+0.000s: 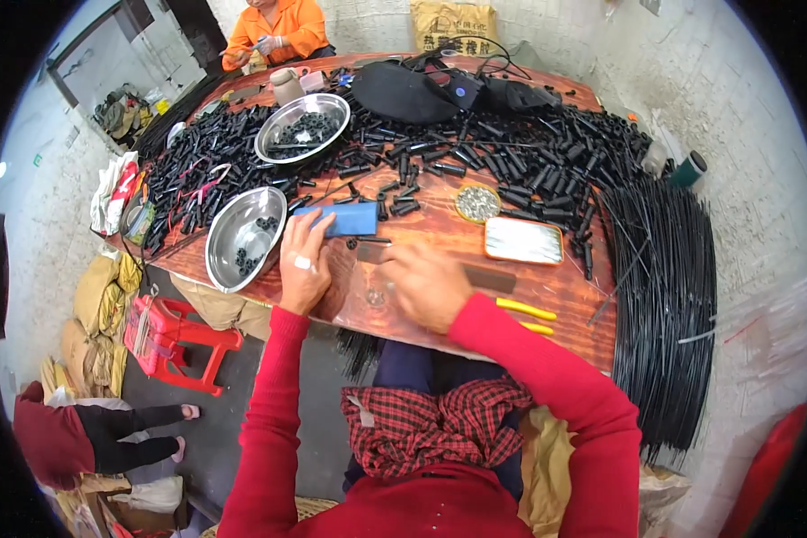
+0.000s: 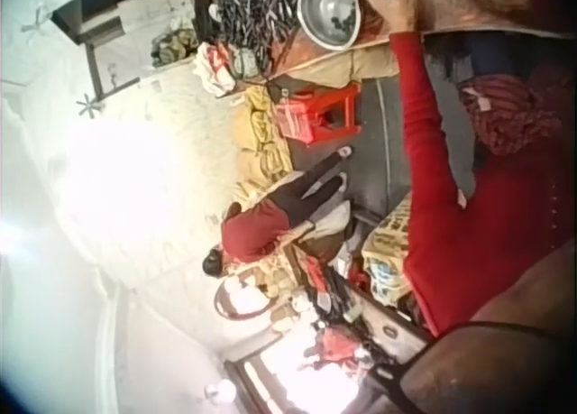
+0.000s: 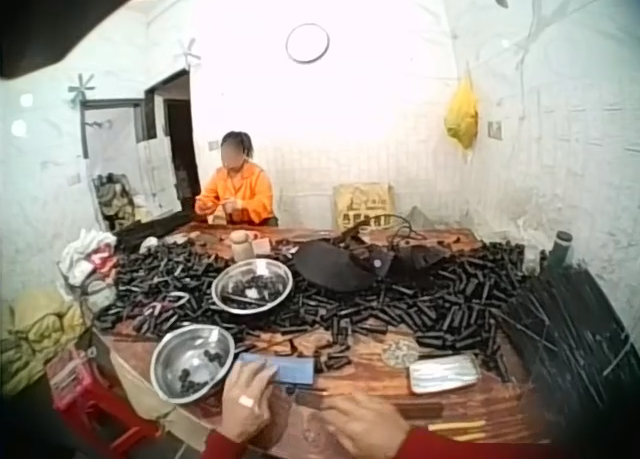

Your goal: Bundling long black fibers or hair, trimming them, and organizing them into containers at a workstation.

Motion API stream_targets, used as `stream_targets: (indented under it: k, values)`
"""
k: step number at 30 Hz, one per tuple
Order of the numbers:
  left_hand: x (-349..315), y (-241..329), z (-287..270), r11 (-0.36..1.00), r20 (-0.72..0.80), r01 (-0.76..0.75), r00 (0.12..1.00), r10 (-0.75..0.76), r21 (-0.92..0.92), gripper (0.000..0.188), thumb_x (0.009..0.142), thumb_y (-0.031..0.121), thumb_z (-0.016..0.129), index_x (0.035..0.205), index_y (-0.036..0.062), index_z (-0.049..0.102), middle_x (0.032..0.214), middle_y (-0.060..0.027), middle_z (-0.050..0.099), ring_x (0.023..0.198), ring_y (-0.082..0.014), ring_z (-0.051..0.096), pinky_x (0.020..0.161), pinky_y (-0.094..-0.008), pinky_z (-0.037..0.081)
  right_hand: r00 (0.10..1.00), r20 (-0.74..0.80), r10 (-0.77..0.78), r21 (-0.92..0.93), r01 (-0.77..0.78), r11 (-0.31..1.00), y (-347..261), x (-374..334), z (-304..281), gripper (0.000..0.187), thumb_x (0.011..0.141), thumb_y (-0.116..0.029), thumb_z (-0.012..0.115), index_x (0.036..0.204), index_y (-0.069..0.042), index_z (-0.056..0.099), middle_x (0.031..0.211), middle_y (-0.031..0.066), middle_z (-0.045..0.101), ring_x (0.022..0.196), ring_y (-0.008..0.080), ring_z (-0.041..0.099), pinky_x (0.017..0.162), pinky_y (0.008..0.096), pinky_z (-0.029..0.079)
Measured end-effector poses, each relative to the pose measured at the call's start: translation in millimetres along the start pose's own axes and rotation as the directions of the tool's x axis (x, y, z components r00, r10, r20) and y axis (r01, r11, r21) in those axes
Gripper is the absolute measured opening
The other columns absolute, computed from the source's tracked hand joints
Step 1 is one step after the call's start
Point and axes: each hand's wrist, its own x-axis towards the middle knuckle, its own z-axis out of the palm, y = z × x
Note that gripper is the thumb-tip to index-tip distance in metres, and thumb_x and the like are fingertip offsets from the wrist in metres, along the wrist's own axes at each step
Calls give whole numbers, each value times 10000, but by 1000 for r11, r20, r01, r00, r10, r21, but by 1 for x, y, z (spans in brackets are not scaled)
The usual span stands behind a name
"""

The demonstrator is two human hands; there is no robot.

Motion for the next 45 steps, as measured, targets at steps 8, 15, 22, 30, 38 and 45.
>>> stream_targets:
  k: [8,15,22,30,38,45]
  values:
    - [13,-29,38,992,67,111,992,-108,-52,644,749,-28,672,1379,43,555,1363,-188,536,1285,-436,445,1109,-510,360,988,120,-94,5,94,996,32,68,87,296,797,-204,722,1077,-112,686,1097,-12,620,968,249,541,825,398,490]
    - [16,-32,38,990,81,130,989,-126,-46,598,778,-39,648,1366,31,560,1340,-208,533,1239,-451,459,1090,-528,361,973,223,-55,49,45,998,60,69,66,289,859,-266,719,1109,-121,716,1184,-28,648,998,242,551,876,395,461]
    - [22,-29,41,979,100,179,981,-169,-100,600,752,-55,667,1338,31,570,1357,-196,524,1282,-447,440,1109,-531,354,962,267,56,18,-63,998,102,55,30,259,901,-240,694,1121,-107,726,1190,-11,674,992,239,564,904,384,473]
    - [22,-30,39,979,95,184,980,-175,-92,603,747,-94,658,1330,30,565,1348,-206,516,1288,-475,426,1110,-534,352,966,198,167,-371,-84,925,121,66,24,299,818,-123,688,1114,-105,727,1190,-7,677,962,246,582,853,386,501]
    - [24,-26,41,973,97,192,979,-180,-129,600,744,-109,652,1321,40,581,1326,-193,526,1265,-453,443,1109,-525,354,1000,-1,13,-170,-13,985,125,104,71,395,776,-35,645,1163,-95,697,1199,12,669,1025,261,567,883,395,487]
    - [25,-26,38,971,90,192,979,-181,-142,615,723,-124,638,1314,37,583,1339,-186,528,1256,-450,456,1113,-521,355,989,93,117,-277,-87,957,144,85,52,380,737,-39,672,1107,-98,734,1209,1,677,1049,261,567,878,397,488]
